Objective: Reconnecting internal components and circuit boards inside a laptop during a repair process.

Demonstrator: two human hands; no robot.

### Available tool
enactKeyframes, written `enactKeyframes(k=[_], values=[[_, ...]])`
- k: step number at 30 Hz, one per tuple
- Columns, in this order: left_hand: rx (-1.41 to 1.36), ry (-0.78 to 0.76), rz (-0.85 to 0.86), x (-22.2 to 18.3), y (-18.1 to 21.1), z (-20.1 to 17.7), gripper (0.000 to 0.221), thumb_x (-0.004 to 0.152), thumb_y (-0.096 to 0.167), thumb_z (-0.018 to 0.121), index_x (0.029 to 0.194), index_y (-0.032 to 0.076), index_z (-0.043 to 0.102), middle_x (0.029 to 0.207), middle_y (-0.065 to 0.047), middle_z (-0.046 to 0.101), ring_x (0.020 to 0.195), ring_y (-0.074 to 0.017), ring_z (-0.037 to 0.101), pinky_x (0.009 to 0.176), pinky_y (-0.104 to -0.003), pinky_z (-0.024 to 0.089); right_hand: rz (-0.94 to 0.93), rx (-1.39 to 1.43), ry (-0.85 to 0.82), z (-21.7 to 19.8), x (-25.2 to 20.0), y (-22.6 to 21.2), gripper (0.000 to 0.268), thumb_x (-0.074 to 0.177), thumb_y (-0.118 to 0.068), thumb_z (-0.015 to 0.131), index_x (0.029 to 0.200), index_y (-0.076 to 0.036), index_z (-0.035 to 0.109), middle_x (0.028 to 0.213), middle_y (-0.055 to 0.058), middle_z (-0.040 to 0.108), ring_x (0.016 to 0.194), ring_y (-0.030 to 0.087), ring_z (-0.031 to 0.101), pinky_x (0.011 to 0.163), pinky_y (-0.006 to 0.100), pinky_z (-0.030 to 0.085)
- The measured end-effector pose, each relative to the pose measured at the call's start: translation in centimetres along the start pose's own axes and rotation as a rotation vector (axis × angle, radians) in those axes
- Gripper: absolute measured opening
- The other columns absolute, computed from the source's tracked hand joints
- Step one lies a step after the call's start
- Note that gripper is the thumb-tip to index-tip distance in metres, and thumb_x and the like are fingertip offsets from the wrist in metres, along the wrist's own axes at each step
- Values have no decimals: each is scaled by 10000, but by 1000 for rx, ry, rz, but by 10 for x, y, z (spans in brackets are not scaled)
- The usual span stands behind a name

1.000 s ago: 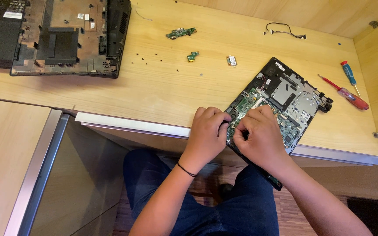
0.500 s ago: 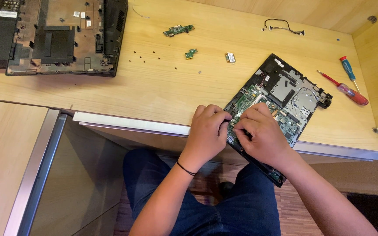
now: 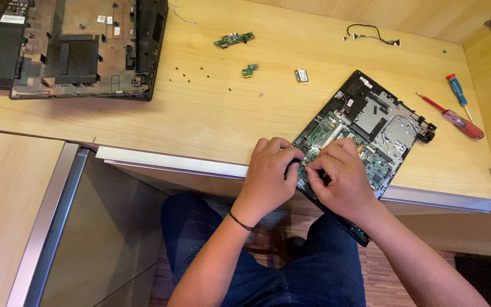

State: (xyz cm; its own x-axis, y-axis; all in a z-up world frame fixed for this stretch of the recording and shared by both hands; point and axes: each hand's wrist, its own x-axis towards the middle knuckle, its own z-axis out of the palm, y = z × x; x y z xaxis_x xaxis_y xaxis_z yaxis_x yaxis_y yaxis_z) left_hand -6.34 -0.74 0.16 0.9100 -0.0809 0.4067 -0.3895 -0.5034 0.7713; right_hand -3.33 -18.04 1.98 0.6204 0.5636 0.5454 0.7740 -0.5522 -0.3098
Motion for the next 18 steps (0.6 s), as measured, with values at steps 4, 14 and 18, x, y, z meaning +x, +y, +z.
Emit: enactKeyframes(k=[4, 14, 18], values=[[8, 16, 22, -1, -1, 0, 174, 782, 4, 639, 938, 58, 694, 878, -114, 589, 885, -280, 548, 767, -380, 453, 13, 4, 10, -1, 1, -4, 89, 740, 7, 709, 714, -50, 646, 734, 78, 599, 802, 308, 564, 663, 383, 488], [17, 28, 39, -1, -3, 3, 174, 773, 13, 635, 923, 81, 691, 870, -102, 585, 873, -291, 551, 767, -394, 448, -8, 18, 5, 0, 1, -4, 93, 766, -9, 714, 718, -49, 645, 731, 85, 600, 799, 323, 566, 665, 388, 478], [11, 7, 1, -1, 0, -1, 169, 792, 20, 626, 933, 77, 700, 877, -103, 590, 880, -265, 555, 769, -375, 448, -11, 59, -21, -5, 2, -7, 77, 765, -20, 731, 733, -43, 665, 742, 97, 612, 802, 347, 565, 663, 397, 479]])
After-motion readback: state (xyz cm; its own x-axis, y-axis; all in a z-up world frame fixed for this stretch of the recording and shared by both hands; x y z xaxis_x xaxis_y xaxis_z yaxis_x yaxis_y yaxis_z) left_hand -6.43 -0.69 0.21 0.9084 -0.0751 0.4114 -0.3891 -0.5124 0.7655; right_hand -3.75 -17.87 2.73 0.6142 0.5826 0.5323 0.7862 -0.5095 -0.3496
